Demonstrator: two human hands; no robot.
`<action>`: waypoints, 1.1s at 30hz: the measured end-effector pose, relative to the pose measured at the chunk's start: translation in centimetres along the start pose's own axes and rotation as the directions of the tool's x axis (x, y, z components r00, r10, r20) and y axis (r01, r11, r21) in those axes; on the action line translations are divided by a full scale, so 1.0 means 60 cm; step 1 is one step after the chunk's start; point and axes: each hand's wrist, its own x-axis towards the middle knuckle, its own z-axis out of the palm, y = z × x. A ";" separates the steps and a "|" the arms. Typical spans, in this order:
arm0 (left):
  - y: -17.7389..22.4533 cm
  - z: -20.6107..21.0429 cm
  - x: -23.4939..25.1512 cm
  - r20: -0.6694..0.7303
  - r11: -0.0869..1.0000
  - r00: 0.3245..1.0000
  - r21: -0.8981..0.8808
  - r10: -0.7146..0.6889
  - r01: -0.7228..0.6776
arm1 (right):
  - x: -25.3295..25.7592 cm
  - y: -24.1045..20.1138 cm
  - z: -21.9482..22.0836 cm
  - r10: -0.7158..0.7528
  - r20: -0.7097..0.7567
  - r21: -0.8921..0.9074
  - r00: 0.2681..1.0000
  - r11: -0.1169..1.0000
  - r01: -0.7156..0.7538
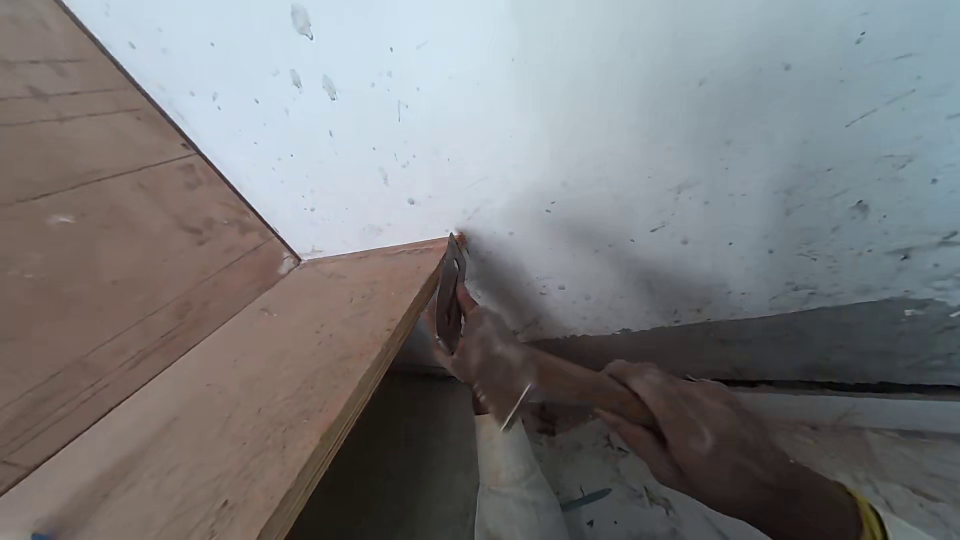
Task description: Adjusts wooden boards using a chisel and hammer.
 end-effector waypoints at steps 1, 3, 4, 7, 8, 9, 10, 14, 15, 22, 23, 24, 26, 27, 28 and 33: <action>0.017 -0.007 -0.004 0.030 0.988 0.999 0.155 0.017 -0.021 | 0.009 0.000 0.007 -0.055 -0.006 -0.005 0.998 0.998 0.055; -0.009 0.002 0.007 -0.069 0.984 0.985 0.084 0.161 -0.155 | 0.025 -0.007 0.010 -0.152 -0.019 -0.023 0.988 0.988 0.152; -0.012 0.011 0.010 -0.121 0.981 0.975 -0.014 0.189 -0.192 | 0.033 -0.011 0.006 -0.194 -0.020 -0.035 0.981 0.980 0.193; -0.008 0.018 0.014 -0.146 0.978 0.970 -0.047 0.196 -0.204 | 0.051 -0.023 -0.018 -0.268 0.018 -0.106 0.963 0.957 0.268; -0.006 0.018 0.016 -0.139 0.977 0.969 -0.036 0.205 -0.212 | 0.054 -0.026 -0.025 -0.280 0.039 -0.128 0.959 0.951 0.282; -0.006 0.018 0.020 -0.134 0.973 0.965 -0.029 0.224 -0.230 | 0.056 -0.028 -0.032 -0.288 0.055 -0.141 0.956 0.946 0.293; -0.006 0.018 0.023 -0.134 0.969 0.961 -0.019 0.242 -0.247 | 0.057 -0.028 -0.036 -0.295 0.069 -0.151 0.953 0.941 0.302; 0.014 0.015 0.023 -0.108 0.958 0.967 0.196 0.233 -0.209 | 0.078 -0.028 -0.043 -0.192 0.191 -0.210 0.963 0.950 0.231; 0.023 0.014 0.023 -0.076 0.942 0.972 0.277 0.220 -0.192 | 0.094 -0.042 -0.052 -0.103 0.243 -0.201 0.965 0.967 0.153; 0.008 0.019 0.025 -0.107 0.965 0.960 0.080 0.257 -0.249 | 0.073 -0.042 -0.076 -0.306 0.101 -0.093 0.947 0.944 0.315; 0.012 0.019 0.024 -0.107 0.973 0.968 0.064 0.226 -0.220 | 0.070 -0.035 -0.073 -0.325 0.091 -0.085 0.941 0.939 0.333; 0.016 0.018 0.023 -0.100 0.980 0.977 0.084 0.190 -0.182 | 0.067 -0.020 -0.061 -0.324 0.073 -0.107 0.943 0.938 0.331; 0.021 0.013 0.016 -0.044 0.970 0.992 0.220 0.117 -0.105 | 0.066 0.021 -0.033 -0.295 0.104 -0.180 0.950 0.933 0.310; 0.012 0.017 0.017 -0.044 0.961 0.993 0.261 0.110 -0.095 | 0.069 0.034 -0.026 -0.267 0.149 -0.190 0.952 0.937 0.293; 0.006 0.019 0.019 -0.035 0.953 0.991 0.282 0.130 -0.115 | 0.071 0.036 -0.024 -0.242 0.175 -0.203 0.955 0.940 0.275; 0.007 0.027 0.020 -0.113 0.947 0.944 0.121 0.309 -0.296 | 0.066 -0.003 -0.047 -0.347 -0.002 -0.087 0.938 0.934 0.346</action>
